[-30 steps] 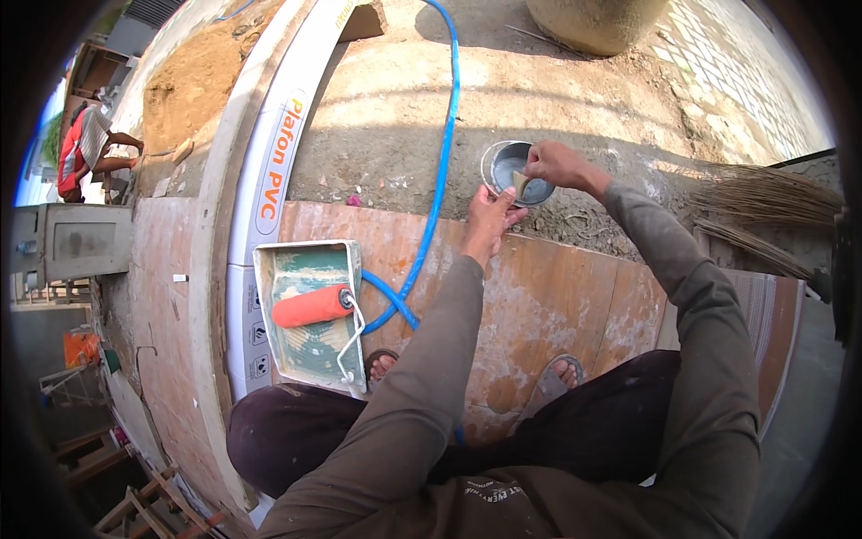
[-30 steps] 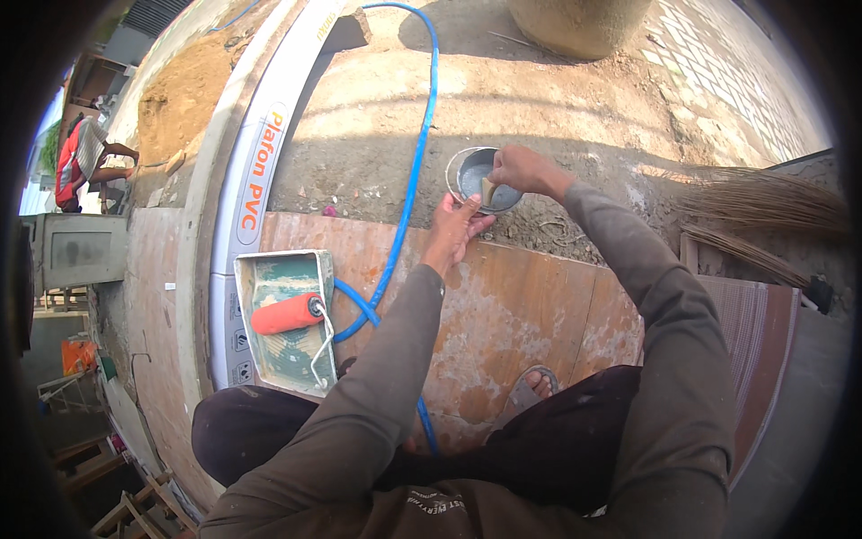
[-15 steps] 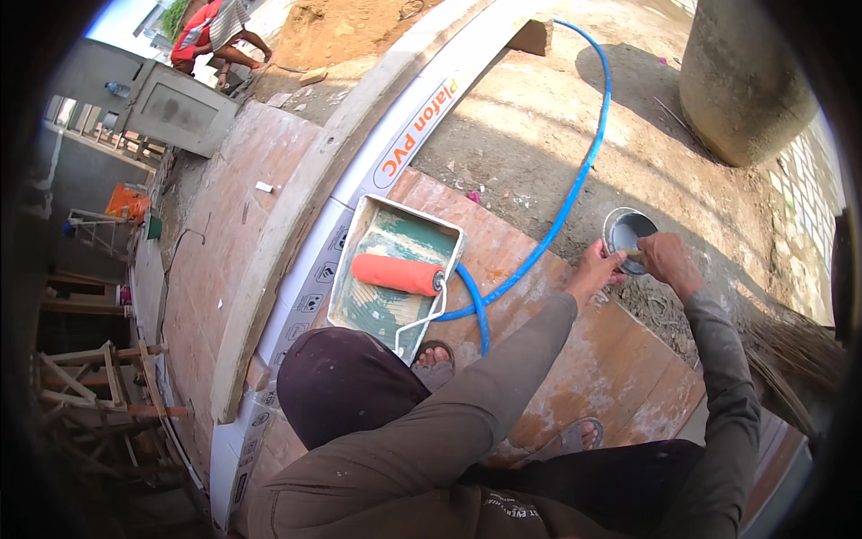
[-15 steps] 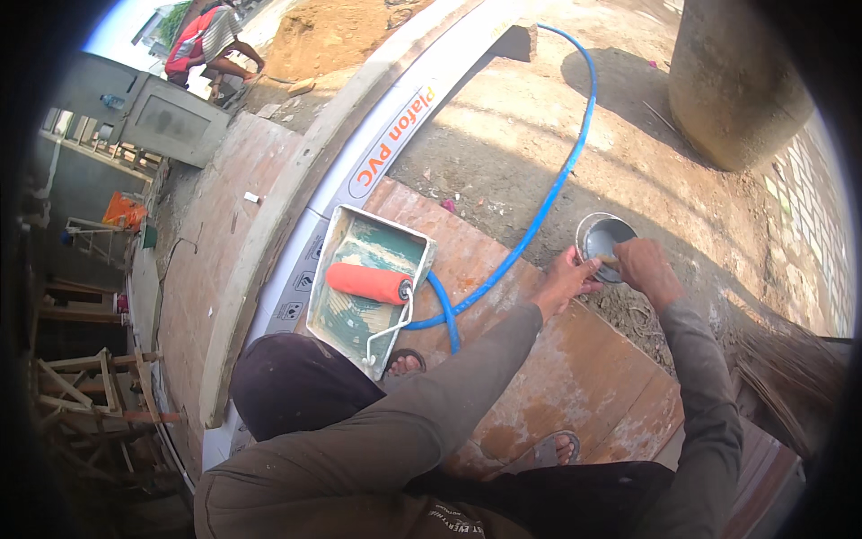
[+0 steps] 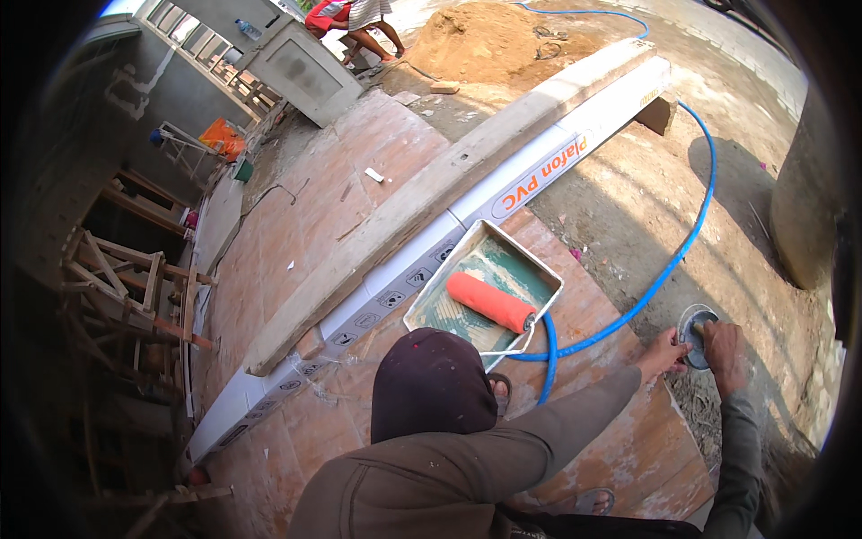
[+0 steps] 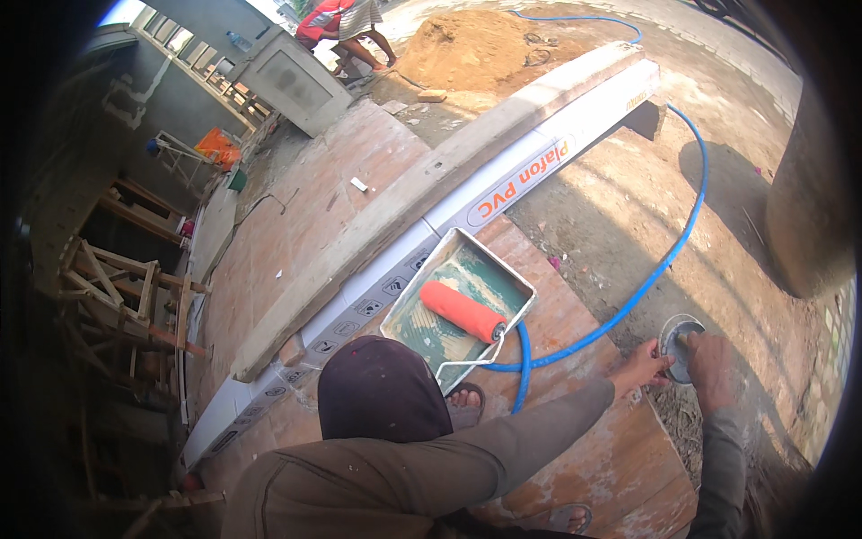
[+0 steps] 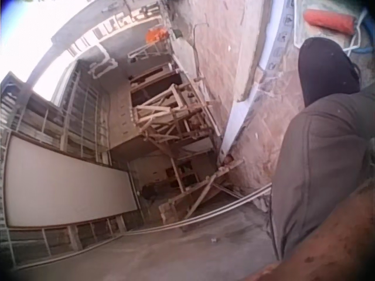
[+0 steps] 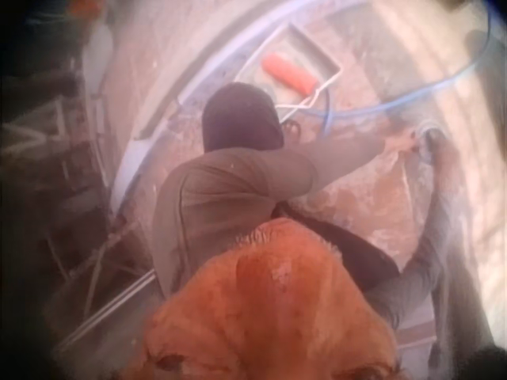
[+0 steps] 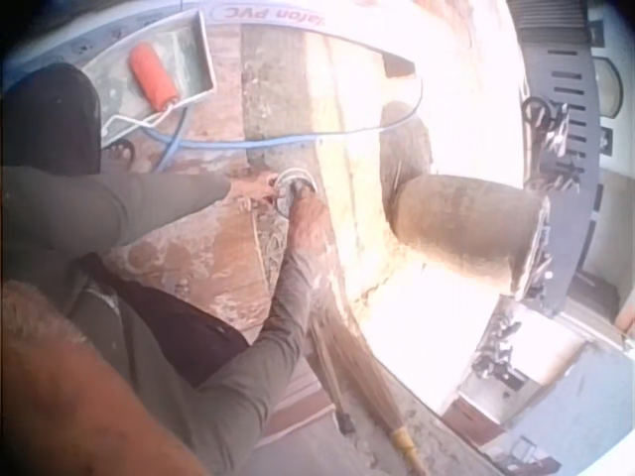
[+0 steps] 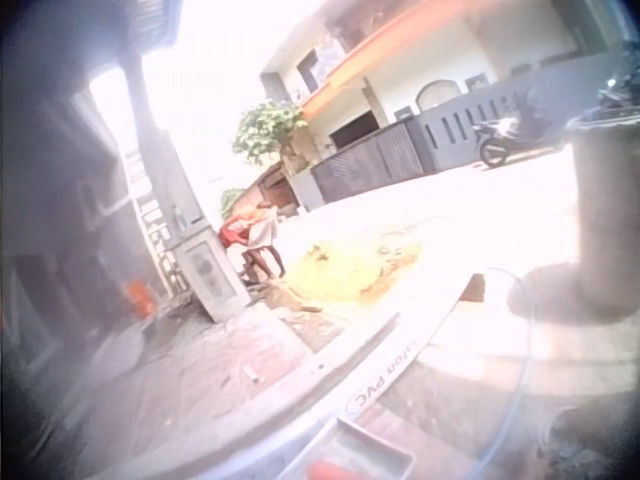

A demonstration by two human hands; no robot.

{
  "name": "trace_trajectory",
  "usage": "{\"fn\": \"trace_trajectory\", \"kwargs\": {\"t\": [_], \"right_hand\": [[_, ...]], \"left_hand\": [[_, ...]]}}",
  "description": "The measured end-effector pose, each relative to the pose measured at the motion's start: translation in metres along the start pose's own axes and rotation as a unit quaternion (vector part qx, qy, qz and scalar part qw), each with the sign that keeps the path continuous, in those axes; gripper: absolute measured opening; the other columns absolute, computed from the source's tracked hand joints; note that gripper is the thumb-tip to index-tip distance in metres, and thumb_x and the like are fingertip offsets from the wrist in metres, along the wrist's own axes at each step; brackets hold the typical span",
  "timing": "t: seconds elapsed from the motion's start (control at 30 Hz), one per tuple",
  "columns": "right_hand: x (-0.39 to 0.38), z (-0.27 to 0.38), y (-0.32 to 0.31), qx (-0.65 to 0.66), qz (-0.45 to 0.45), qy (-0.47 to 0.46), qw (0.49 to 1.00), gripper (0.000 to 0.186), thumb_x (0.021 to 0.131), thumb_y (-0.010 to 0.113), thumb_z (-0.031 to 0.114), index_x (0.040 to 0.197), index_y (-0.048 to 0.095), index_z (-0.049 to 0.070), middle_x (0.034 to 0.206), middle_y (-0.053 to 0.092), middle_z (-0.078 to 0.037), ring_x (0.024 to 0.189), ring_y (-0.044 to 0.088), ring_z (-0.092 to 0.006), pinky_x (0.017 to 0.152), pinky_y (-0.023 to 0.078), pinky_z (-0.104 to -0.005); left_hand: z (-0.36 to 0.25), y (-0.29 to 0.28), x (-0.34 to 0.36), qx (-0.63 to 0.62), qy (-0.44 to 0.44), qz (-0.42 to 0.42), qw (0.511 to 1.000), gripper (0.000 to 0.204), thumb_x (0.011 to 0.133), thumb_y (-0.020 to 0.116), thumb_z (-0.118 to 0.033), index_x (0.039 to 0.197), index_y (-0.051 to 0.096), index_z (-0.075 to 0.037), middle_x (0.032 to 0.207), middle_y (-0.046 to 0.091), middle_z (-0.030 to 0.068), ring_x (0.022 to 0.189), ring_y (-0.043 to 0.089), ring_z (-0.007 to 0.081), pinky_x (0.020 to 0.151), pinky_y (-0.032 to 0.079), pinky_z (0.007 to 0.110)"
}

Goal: The person sits on the floor and prepares paint for application. They handle a paint roller and tray, then open a small paint can and stir the contents with a brush and a scraper.

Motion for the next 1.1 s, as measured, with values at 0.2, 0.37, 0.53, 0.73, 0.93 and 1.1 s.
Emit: {"fn": "trace_trajectory", "kwargs": {"t": [0.2, 0.37, 0.53, 0.73, 0.93, 1.1], "right_hand": [[-0.001, -0.026, 0.034, 0.029, 0.226, 0.08, 0.97, 0.022, 0.079, 0.072, 0.024, 0.079, 0.074, 0.002, 0.076, 0.071, -0.02, 0.071, 0.071, -0.0357, 0.066, 0.054, -0.0445], [-0.008, -0.039, 0.025, 0.363, 0.217, 0.191, 0.886, 0.022, 0.078, 0.068, 0.02, 0.08, 0.074, 0.0, 0.071, 0.069, -0.021, 0.068, 0.069, -0.04, 0.061, 0.052, -0.0447], [0.002, -0.025, 0.004, 0.282, 0.115, 0.183, 0.935, 0.022, 0.077, 0.07, 0.022, 0.078, 0.07, 0.001, 0.073, 0.069, -0.02, 0.072, 0.069, -0.0392, 0.064, 0.052, -0.0465], [0.01, -0.015, 0.024, -0.006, 0.048, 0.061, 0.997, 0.02, 0.075, 0.074, 0.026, 0.082, 0.074, 0.007, 0.078, 0.072, -0.016, 0.078, 0.073, -0.034, 0.068, 0.055, -0.046], [0.003, -0.016, 0.028, 0.031, 0.245, 0.076, 0.966, 0.021, 0.076, 0.074, 0.024, 0.083, 0.077, 0.005, 0.079, 0.073, -0.018, 0.076, 0.073, -0.0323, 0.07, 0.056, -0.0433], [0.007, -0.023, -0.002, 0.351, 0.192, 0.177, 0.899, 0.025, 0.074, 0.073, 0.023, 0.076, 0.072, -0.002, 0.067, 0.067, -0.015, 0.063, 0.067, -0.0236, 0.06, 0.05, -0.0388]], "left_hand": [[-0.007, 0.006, 0.001, 0.026, -0.023, 0.005, 0.999, 0.025, 0.098, 0.069, -0.017, 0.111, 0.051, -0.004, 0.099, 0.054, 0.0043, 0.083, 0.06, 0.0146, 0.062, 0.063, 0.03], [0.0, 0.0, 0.001, 0.004, -0.013, 0.0, 1.0, 0.028, 0.099, 0.069, -0.02, 0.114, 0.051, -0.004, 0.102, 0.055, 0.005, 0.086, 0.062, 0.0148, 0.062, 0.063, 0.03], [0.007, -0.004, 0.006, -0.011, 0.0, 0.006, 1.0, 0.028, 0.099, 0.068, -0.02, 0.116, 0.052, -0.004, 0.101, 0.055, 0.0048, 0.085, 0.062, 0.0148, 0.062, 0.062, 0.029], [-0.001, 0.0, 0.002, -0.011, -0.009, 0.021, 1.0, 0.026, 0.1, 0.068, -0.019, 0.115, 0.052, -0.004, 0.103, 0.056, 0.0049, 0.088, 0.063, 0.0146, 0.066, 0.063, 0.029], [-0.008, 0.003, -0.007, 0.007, -0.012, 0.016, 1.0, 0.031, 0.1, 0.068, -0.021, 0.119, 0.051, -0.004, 0.106, 0.055, 0.0056, 0.089, 0.063, 0.0135, 0.068, 0.063, 0.028], [0.002, -0.01, -0.003, -0.021, -0.013, 0.006, 1.0, 0.031, 0.099, 0.069, -0.023, 0.117, 0.052, -0.005, 0.103, 0.058, 0.005, 0.088, 0.062, 0.0146, 0.065, 0.063, 0.029]]}}
Point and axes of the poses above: each hand's wrist, its own x-axis towards the middle knuckle, its own y-axis out of the palm, z = x × y, the point moved 6 cm from there along x, towards the middle knuckle
